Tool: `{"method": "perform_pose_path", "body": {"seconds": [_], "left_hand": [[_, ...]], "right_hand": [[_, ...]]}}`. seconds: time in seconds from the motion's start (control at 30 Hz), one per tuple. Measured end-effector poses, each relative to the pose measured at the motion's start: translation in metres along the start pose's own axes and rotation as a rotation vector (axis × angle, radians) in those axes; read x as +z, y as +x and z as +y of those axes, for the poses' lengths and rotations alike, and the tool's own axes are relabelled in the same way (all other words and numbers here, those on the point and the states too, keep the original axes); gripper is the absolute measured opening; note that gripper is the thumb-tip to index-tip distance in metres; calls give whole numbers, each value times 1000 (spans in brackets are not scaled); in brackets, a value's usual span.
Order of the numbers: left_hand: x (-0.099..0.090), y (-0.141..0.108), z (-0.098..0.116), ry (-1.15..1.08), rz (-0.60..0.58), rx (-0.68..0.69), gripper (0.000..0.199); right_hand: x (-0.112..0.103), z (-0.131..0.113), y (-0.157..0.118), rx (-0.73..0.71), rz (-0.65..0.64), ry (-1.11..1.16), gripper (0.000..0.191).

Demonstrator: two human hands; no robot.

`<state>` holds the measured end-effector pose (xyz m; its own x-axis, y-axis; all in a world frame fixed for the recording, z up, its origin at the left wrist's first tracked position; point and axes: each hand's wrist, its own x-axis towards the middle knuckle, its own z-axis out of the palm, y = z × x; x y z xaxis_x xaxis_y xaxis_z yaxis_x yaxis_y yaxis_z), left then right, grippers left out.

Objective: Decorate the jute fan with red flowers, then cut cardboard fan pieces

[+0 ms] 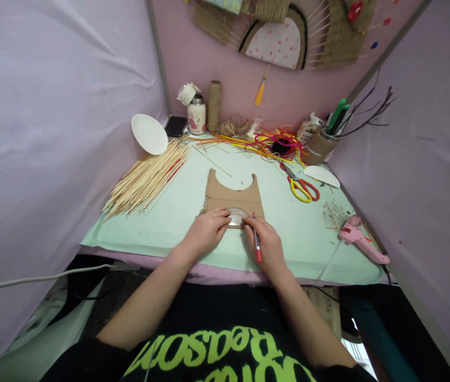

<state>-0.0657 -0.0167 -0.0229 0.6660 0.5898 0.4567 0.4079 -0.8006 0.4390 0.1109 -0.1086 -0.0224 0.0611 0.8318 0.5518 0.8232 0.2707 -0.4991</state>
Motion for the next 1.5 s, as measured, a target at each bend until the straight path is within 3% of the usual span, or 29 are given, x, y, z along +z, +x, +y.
{"method": "perform_pose_path", "body": {"seconds": [1.5], "left_hand": [[-2,0,1,-11,-18,-17,24]], "right_hand": [[0,-1,1,15,-10,2,22]]}}
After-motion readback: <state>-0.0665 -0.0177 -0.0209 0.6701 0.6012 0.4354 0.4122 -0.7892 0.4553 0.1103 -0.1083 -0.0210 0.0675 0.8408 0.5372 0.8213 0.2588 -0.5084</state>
